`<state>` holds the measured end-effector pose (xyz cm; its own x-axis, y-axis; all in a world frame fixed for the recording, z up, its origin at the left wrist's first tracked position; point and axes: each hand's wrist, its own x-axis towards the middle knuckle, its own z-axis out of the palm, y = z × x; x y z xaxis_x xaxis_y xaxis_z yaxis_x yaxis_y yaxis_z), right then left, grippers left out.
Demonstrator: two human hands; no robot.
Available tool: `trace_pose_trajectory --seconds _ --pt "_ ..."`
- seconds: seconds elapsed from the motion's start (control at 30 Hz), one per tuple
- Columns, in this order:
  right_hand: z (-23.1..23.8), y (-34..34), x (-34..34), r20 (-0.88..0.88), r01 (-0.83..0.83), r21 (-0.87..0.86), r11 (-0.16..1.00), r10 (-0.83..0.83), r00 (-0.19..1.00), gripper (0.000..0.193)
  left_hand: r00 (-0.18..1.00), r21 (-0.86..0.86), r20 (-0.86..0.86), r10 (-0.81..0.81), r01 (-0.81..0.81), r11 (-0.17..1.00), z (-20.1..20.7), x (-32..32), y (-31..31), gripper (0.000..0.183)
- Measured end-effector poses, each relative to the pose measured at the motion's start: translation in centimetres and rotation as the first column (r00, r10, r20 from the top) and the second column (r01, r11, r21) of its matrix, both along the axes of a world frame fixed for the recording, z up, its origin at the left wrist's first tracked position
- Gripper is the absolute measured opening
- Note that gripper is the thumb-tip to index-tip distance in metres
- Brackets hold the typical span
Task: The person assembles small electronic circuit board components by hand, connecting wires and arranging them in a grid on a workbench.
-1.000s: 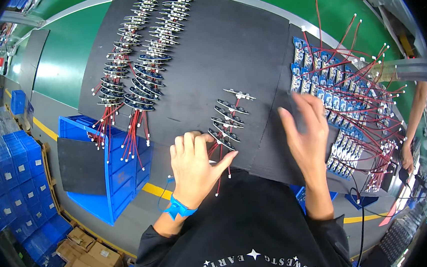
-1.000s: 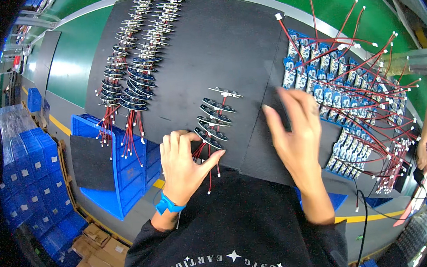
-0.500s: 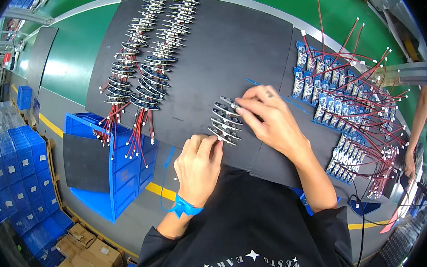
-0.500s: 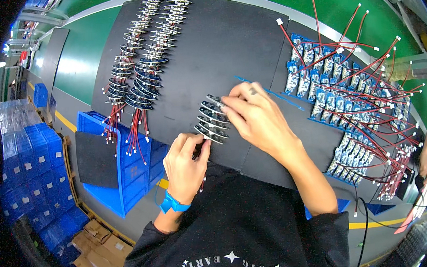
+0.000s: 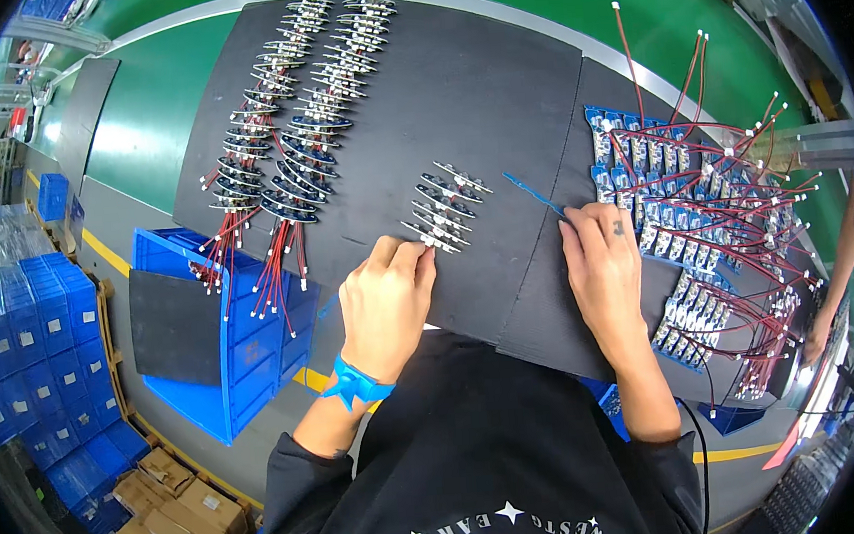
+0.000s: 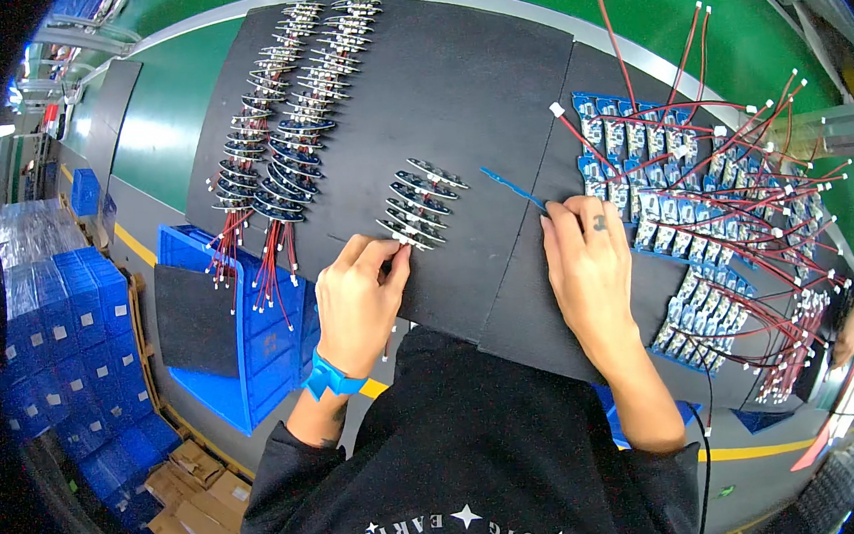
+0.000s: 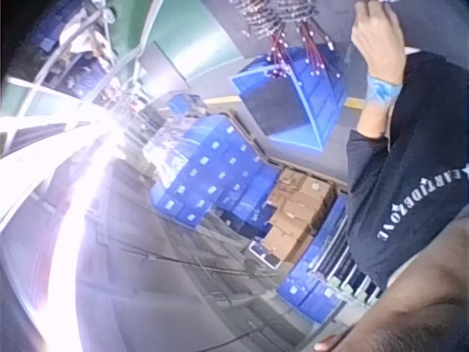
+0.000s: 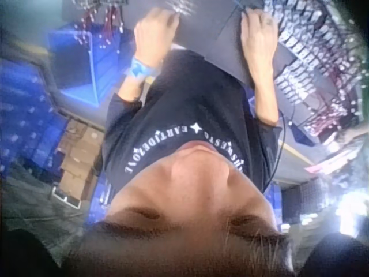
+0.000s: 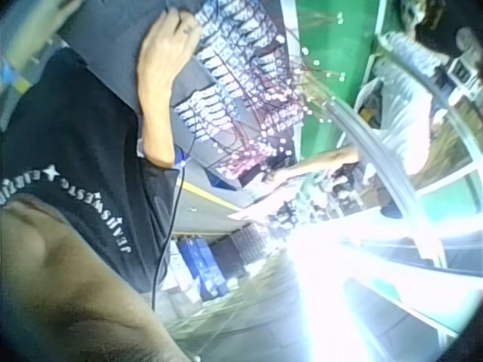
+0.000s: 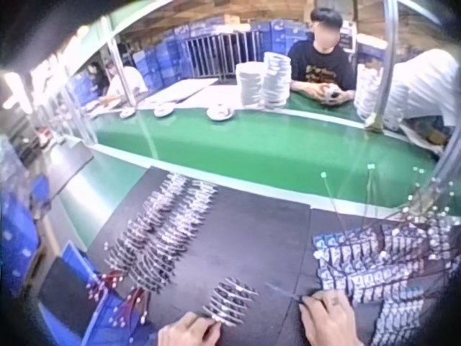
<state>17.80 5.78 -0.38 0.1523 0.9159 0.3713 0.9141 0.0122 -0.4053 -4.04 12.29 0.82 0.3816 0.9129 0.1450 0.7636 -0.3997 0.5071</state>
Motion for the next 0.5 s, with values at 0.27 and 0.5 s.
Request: trace_pose_trajectory --seconds 0.27,0.5 --pt "1.0 -3.6 -1.2 -0.042 -0.079 -0.136 0.987 0.074 0.996 0.022 0.996 0.032 -0.091 0.006 -0.003 0.999 -0.2 2.6 5.4 0.011" --pt "0.8 -5.9 -0.4 -0.083 0.057 -0.105 0.993 -0.066 0.994 0.017 0.995 0.243 -0.094 0.043 -0.019 0.970 -1.8 6.0 14.1 0.015"
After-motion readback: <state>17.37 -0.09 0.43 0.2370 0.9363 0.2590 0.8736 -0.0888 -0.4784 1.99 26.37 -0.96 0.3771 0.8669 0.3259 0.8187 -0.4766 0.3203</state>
